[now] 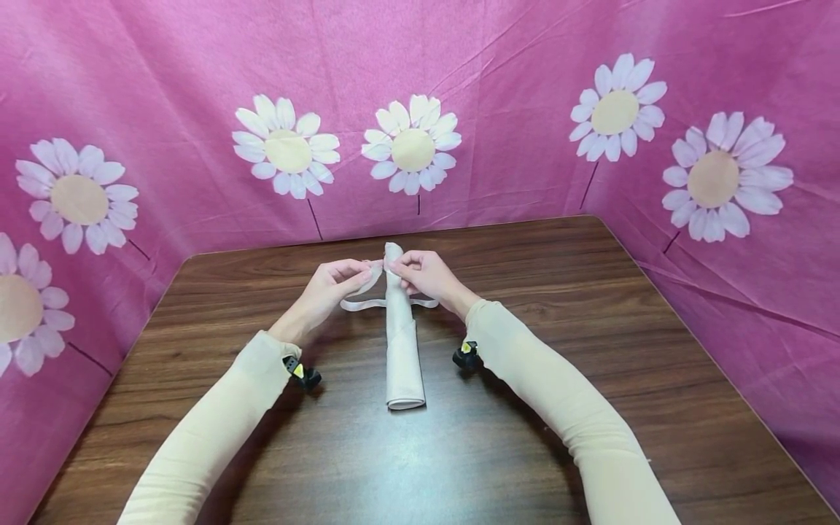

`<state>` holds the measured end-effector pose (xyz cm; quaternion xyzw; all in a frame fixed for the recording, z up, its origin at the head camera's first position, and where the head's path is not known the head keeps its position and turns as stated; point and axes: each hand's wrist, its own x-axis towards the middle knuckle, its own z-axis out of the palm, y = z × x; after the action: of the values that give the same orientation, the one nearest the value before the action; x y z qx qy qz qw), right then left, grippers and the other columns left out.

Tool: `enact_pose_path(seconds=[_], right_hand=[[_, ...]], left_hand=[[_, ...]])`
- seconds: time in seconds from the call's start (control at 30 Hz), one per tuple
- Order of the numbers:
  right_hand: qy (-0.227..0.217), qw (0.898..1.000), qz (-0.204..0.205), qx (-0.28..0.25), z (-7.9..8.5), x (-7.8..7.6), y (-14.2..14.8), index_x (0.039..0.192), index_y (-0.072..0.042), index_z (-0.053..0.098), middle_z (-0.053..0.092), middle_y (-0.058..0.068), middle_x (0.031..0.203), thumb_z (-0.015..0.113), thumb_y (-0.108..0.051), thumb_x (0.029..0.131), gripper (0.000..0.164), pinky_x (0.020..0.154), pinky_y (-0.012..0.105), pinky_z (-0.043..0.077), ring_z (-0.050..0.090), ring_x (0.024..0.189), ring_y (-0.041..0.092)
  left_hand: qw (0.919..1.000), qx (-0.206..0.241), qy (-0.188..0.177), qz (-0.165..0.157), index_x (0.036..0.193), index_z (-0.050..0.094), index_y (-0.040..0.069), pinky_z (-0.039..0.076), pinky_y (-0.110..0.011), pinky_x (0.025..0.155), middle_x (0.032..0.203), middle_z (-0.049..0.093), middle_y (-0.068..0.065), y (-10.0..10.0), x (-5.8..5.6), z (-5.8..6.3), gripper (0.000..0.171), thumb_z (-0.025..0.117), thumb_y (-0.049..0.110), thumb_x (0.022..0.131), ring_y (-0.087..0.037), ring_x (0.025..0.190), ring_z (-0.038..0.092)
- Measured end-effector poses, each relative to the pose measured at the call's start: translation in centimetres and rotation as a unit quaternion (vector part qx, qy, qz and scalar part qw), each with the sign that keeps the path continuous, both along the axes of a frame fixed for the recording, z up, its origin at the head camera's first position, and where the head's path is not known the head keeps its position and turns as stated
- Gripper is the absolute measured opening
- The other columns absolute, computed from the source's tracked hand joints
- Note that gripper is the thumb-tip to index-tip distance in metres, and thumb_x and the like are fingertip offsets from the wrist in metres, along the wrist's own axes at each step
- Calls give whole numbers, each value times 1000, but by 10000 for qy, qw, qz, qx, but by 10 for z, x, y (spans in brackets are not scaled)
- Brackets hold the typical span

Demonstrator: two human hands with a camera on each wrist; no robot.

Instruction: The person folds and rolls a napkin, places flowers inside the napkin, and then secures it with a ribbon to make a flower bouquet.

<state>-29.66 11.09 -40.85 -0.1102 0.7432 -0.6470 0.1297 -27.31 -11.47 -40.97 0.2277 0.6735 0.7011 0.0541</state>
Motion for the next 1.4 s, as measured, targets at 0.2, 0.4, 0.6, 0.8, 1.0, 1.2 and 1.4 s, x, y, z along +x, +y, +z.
enact_pose_path(seconds=[0.2,0.4,0.6,0.8,1.0,1.2,1.4], right_hand=[[-29,9999,82,-108,2,2,-3,104,0,65,60,4,69,65,-16,101,16,58,21,52,56,63,8],[46,9998,197,-61,1,3,-5,103,0,64,59,4,67,65,-14,101,15,58,22,52,56,61,8],[124,9998,151,44,2,4,-8,105,2,65,60,4,67,64,-13,101,15,58,22,53,56,59,8],[158,9998,136,51,4,5,-10,107,3,65,60,4,67,63,-12,102,16,58,22,52,56,59,8],[134,9997,203,70,4,5,-11,106,3,65,60,3,65,63,-10,102,14,57,21,52,56,58,8],[74,9996,249,57,2,4,-11,108,2,63,60,2,66,63,-10,101,13,57,21,51,56,58,8],[72,9991,406,-15,0,6,-10,117,0,58,60,4,68,63,-10,101,19,59,24,52,57,60,11]], left_hand=[[9995,296,46,-106,101,77,12,49,-30,99,124,70,-12,-1,-2,-1,16,67,0,96,-19,121,63],[9990,293,4,-326,104,77,5,47,-32,103,127,67,-16,-2,1,-1,13,68,1,96,-23,128,58],[9981,372,82,-480,104,77,4,42,-34,108,132,62,-23,-1,2,1,14,66,-1,96,-25,133,54],[9986,330,148,-383,99,79,15,41,-34,109,130,65,-20,-3,0,0,23,66,-3,95,-25,136,51],[9994,257,219,-115,99,78,8,39,-35,112,112,75,-9,-4,-2,-1,16,67,-3,95,-26,133,54],[9996,152,237,-58,103,74,-6,37,-34,113,117,72,-13,-4,-3,-3,11,67,-3,95,-27,133,54],[9999,69,60,59,105,73,-8,41,-33,110,120,70,-17,-3,-2,-4,14,69,1,95,-25,133,54]])
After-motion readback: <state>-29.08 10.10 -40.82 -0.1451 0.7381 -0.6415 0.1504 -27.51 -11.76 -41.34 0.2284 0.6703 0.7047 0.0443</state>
